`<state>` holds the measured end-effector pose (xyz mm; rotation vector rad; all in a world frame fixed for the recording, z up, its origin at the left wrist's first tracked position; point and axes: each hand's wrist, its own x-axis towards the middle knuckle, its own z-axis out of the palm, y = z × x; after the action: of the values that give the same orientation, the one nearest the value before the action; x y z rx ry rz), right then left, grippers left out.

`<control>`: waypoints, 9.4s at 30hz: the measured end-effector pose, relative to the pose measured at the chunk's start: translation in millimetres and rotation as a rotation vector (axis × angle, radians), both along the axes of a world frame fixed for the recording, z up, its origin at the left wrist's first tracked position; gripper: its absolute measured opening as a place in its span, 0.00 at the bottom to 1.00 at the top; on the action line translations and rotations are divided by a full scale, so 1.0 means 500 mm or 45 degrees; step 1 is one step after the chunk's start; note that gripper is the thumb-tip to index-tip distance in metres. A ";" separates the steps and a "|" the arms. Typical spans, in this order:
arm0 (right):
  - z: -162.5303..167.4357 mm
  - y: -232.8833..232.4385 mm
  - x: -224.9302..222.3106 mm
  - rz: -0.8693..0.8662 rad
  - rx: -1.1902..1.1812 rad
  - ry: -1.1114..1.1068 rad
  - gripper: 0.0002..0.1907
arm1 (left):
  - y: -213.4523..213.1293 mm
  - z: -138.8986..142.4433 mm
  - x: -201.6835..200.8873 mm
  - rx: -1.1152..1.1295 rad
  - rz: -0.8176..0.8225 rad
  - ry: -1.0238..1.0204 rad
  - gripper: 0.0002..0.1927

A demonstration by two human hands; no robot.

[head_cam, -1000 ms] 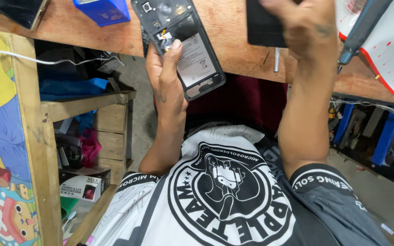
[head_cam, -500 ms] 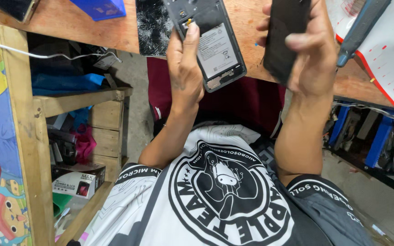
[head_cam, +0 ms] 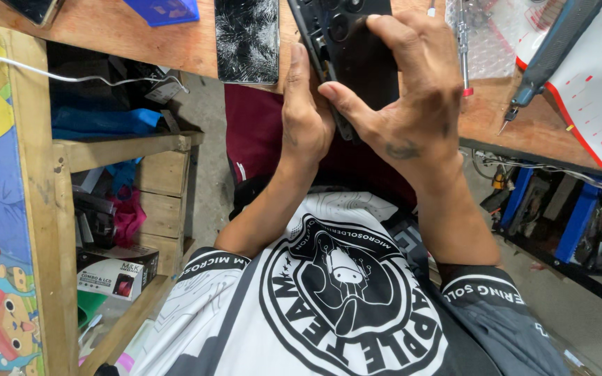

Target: The person uses a screwdriver to remove screws from the back of a smartphone, detaches the back cover, and then reassembles the device. The phone is powered on to confirm functionality after reassembly.

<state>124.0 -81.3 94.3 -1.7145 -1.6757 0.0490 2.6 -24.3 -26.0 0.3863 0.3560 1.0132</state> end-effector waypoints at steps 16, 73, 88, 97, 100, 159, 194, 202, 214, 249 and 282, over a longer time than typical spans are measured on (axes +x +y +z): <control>-0.018 0.002 0.004 -0.010 -0.052 -0.045 0.32 | -0.017 -0.065 0.005 0.126 -0.018 0.480 0.29; -0.070 0.049 0.081 0.114 -0.254 1.537 0.16 | 0.005 0.114 0.008 0.309 -0.189 0.849 0.23; -0.106 0.046 0.087 0.110 -0.080 1.483 0.09 | 0.005 0.117 -0.006 0.549 -0.171 0.991 0.30; -0.134 0.038 0.092 0.223 -0.083 1.835 0.14 | 0.005 0.099 -0.008 0.489 -0.149 1.062 0.32; -0.123 0.028 0.101 0.262 -0.147 1.901 0.13 | 0.009 0.104 -0.012 0.450 -0.176 1.020 0.32; -0.128 0.032 0.083 0.202 -0.005 1.805 0.11 | -0.014 0.129 -0.014 0.553 -0.137 0.989 0.30; -0.122 0.023 0.078 0.254 -0.091 1.887 0.15 | 0.003 0.111 -0.013 0.385 -0.172 0.855 0.27; -0.122 0.021 0.079 0.414 -0.053 1.847 0.31 | 0.016 0.111 -0.010 0.281 -0.088 0.777 0.24; -0.128 -0.010 0.038 0.496 -0.009 2.054 0.43 | 0.031 0.111 -0.010 0.277 0.041 0.644 0.22; -0.092 -0.068 0.022 0.097 -0.302 1.487 0.25 | 0.071 0.072 0.035 0.446 0.117 0.763 0.24; -0.098 -0.038 -0.004 0.036 0.069 1.718 0.41 | -0.012 0.110 -0.018 0.781 -0.171 0.838 0.25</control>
<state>121.9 -100.2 45.1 -1.0894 -0.6450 0.9320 -6.4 -30.3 28.9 1.2957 0.5946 0.8262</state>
